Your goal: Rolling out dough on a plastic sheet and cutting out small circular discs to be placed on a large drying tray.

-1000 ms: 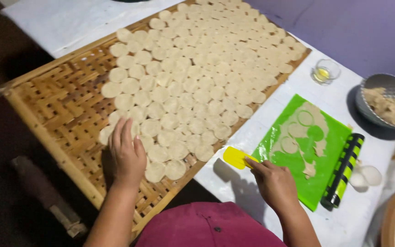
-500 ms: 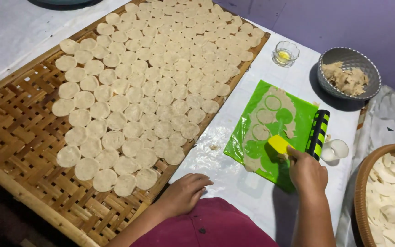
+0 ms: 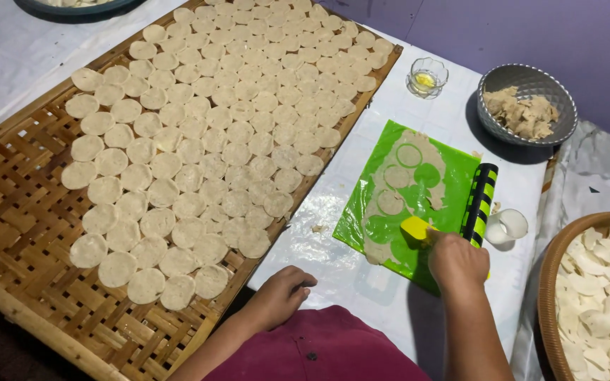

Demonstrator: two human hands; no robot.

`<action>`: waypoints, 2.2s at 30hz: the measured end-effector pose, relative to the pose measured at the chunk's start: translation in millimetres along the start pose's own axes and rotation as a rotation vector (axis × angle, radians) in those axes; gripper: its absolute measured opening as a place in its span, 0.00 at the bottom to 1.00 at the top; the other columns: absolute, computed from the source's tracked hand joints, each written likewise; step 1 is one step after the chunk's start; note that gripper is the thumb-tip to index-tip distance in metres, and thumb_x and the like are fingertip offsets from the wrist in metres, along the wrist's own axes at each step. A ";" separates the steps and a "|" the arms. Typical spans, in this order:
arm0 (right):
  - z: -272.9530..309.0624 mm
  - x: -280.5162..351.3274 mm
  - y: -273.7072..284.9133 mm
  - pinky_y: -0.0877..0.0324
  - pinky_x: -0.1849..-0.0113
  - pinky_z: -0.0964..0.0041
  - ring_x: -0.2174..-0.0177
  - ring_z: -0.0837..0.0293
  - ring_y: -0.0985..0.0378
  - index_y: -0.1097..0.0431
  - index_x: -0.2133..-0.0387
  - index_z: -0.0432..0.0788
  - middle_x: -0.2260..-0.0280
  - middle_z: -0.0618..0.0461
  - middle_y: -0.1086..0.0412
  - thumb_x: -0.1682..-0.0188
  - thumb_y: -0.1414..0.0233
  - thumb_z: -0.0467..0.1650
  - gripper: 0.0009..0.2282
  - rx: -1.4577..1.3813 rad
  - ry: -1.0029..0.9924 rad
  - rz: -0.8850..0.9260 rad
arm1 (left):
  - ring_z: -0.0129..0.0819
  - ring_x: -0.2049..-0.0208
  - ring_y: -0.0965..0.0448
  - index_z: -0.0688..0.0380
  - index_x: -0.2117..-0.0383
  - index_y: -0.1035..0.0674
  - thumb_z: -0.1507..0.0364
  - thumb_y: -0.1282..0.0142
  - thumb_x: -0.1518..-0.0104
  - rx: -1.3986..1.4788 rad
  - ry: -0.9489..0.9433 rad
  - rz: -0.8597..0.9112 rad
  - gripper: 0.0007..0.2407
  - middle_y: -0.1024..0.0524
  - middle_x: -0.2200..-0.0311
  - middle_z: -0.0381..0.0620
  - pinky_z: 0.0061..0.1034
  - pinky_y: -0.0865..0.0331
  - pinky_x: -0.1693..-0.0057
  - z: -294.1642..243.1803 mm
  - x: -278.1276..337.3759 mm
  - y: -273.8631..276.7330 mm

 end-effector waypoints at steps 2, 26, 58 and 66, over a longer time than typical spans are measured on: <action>1.7 -5.0 10.9 0.28 0.60 0.47 0.60 0.44 0.18 0.25 0.48 0.63 0.61 0.44 0.22 0.50 0.51 0.31 0.18 -0.073 -0.055 -0.004 | 0.35 0.54 0.21 0.58 0.53 0.21 0.73 0.49 0.38 0.022 0.018 -0.003 0.10 0.25 0.54 0.46 0.28 0.27 0.47 1.6 -1.4 1.2; -15.9 -43.7 -65.3 0.28 0.60 0.39 0.62 0.33 0.21 0.30 0.50 0.46 0.64 0.34 0.23 0.42 0.54 0.37 0.12 -0.352 -0.190 -0.099 | 0.34 0.55 0.20 0.58 0.55 0.18 0.75 0.49 0.39 0.075 0.014 -0.072 0.10 0.23 0.56 0.47 0.27 0.26 0.48 12.1 -4.5 -2.6; 10.9 -20.2 -10.3 0.27 0.59 0.54 0.59 0.48 0.19 0.23 0.51 0.71 0.57 0.49 0.25 0.48 0.54 0.29 0.20 0.002 0.016 -0.074 | 0.36 0.53 0.20 0.57 0.55 0.18 0.75 0.48 0.39 0.068 0.005 -0.102 0.10 0.23 0.55 0.47 0.28 0.27 0.45 16.0 -5.2 -4.9; 4.2 -33.7 -40.1 0.28 0.60 0.51 0.60 0.47 0.19 0.22 0.51 0.71 0.59 0.50 0.25 0.47 0.54 0.30 0.19 -0.064 0.021 -0.107 | 0.37 0.54 0.20 0.58 0.55 0.18 0.75 0.47 0.40 0.076 -0.003 -0.100 0.10 0.23 0.56 0.47 0.28 0.26 0.46 6.2 -2.7 0.8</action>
Point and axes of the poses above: each hand's wrist, its own x-axis away from the middle knuckle, its own y-axis out of the back of the hand, z = x × y, the point moved 9 cm from there along -x, towards the middle knuckle
